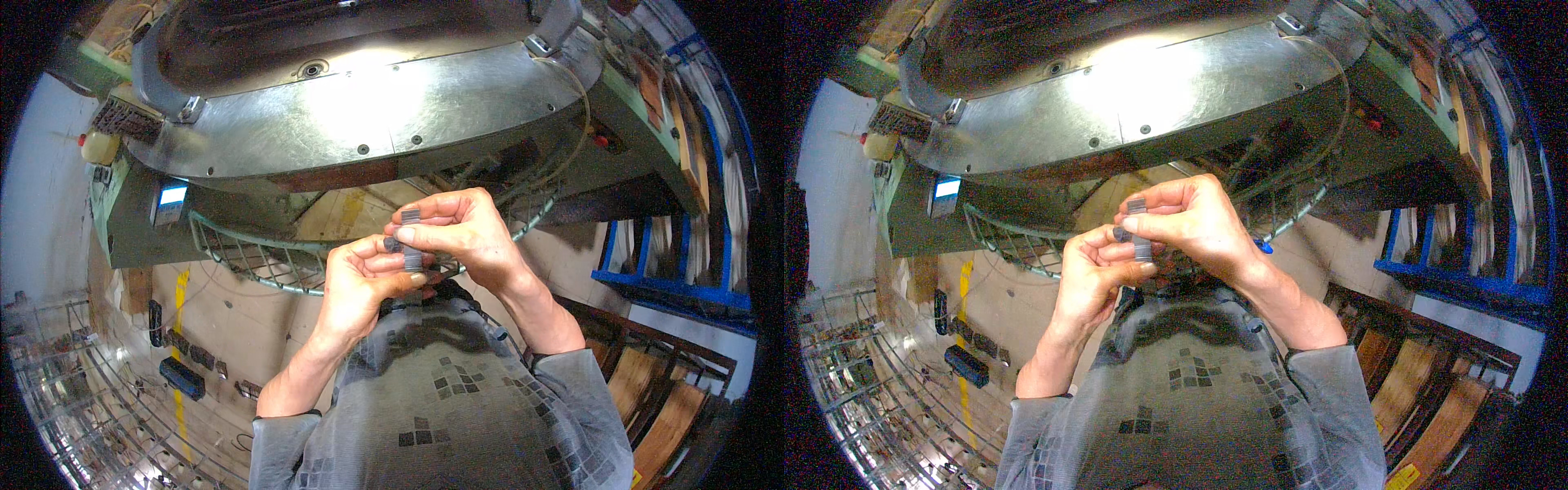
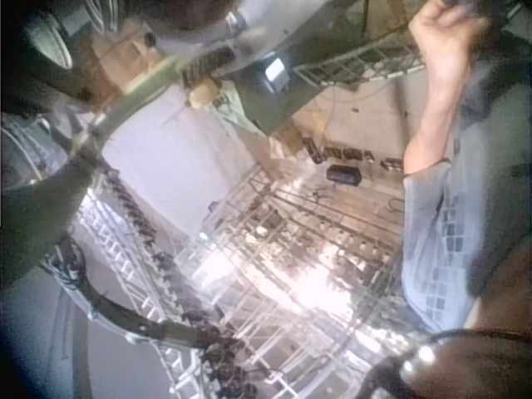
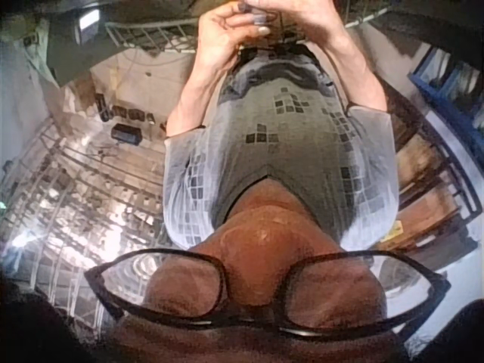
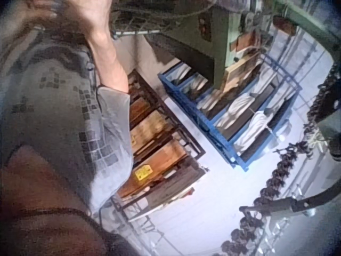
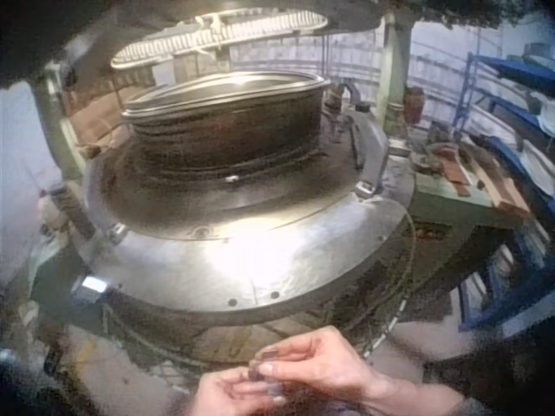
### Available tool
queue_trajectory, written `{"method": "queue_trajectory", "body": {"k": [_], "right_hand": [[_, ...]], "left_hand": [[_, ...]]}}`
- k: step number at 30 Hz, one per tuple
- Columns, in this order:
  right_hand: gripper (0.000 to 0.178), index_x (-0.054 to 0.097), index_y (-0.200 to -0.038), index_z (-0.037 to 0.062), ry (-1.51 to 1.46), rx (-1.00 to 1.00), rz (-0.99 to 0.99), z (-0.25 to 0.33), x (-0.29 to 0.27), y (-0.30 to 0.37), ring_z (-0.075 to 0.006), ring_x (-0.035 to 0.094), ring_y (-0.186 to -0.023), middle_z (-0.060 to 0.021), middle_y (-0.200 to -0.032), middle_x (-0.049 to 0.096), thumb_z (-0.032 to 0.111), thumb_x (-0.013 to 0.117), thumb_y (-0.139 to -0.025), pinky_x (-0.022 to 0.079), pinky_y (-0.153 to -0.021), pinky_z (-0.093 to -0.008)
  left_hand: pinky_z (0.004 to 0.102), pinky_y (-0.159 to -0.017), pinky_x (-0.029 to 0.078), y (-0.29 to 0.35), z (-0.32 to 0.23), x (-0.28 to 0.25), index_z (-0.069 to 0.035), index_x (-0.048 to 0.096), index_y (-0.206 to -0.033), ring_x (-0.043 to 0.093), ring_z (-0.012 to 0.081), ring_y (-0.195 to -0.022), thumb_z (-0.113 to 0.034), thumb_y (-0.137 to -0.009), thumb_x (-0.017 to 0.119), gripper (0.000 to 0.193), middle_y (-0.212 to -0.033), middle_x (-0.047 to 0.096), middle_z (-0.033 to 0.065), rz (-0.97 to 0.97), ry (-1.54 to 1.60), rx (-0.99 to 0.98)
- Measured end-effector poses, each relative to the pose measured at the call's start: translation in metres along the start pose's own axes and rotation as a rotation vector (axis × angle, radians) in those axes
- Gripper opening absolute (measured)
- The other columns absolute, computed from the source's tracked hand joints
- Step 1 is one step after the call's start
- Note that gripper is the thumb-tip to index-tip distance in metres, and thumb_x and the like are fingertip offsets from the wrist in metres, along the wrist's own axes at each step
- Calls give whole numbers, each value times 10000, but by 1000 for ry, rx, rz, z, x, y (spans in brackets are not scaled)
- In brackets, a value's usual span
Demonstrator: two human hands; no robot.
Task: The person repeatedly picks up small rectangular metal pieces from a wooden tray and inserts them into slots around the rim of a large circular metal machine. The person handles the pieces one at a time, aligning and pressing them into place.
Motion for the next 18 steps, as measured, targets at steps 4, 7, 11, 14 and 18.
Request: {"method": "queue_trajectory", "body": {"k": [4, 7, 11, 14, 18], "right_hand": [[299, 712, -1038, -56, -16, -4, 2, -3, 4, -2, -172, 719, -900, -156, -991, 753, 128, 811, -824, 567, -808, -282], [304, 711, -1039, -50, 2, -7, -2, -6, 4, -3, -168, 719, -893, -152, -990, 753, 145, 808, -827, 561, -778, -270], [307, 709, -1041, -46, 0, -1, -2, -10, 4, -3, -168, 719, -891, -151, -988, 753, 154, 805, -829, 556, -767, -264], [304, 709, -1040, -47, -9, 9, -3, -12, 4, -3, -173, 721, -896, -154, -986, 752, 150, 804, -828, 562, -787, -273], [307, 710, -1052, -58, 20, -23, -3, -13, 3, -4, -161, 714, -888, -135, -990, 751, 161, 781, -848, 567, -795, -281]], "left_hand": [[422, -774, 650, 4, 0, -1, 55, 643, -1119, 732, 271, -916, 171, -792, 677, 348, -1026, 731, 177, 6, 52, -37], [426, -771, 649, 6, 2, -1, 54, 641, -1119, 735, 285, -912, 160, -802, 680, 337, -1027, 730, 178, 2, 75, -86], [437, -768, 649, 8, 3, -2, 51, 632, -1127, 738, 302, -903, 154, -808, 681, 338, -1035, 727, 182, -9, 115, -121], [441, -762, 650, 9, 3, -1, 48, 628, -1128, 739, 308, -900, 150, -811, 683, 338, -1042, 725, 183, -10, 120, -128], [444, -764, 650, 10, 4, 0, 39, 628, -1129, 738, 315, -903, 149, -810, 684, 342, -1051, 722, 185, -7, 155, -133]]}}
Point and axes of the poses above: each hand's wrist, its own y-axis away from the middle knuckle, its own x-axis out of the palm, z = x × y, the point moved 8 cm from there along -y, towards the middle knuckle
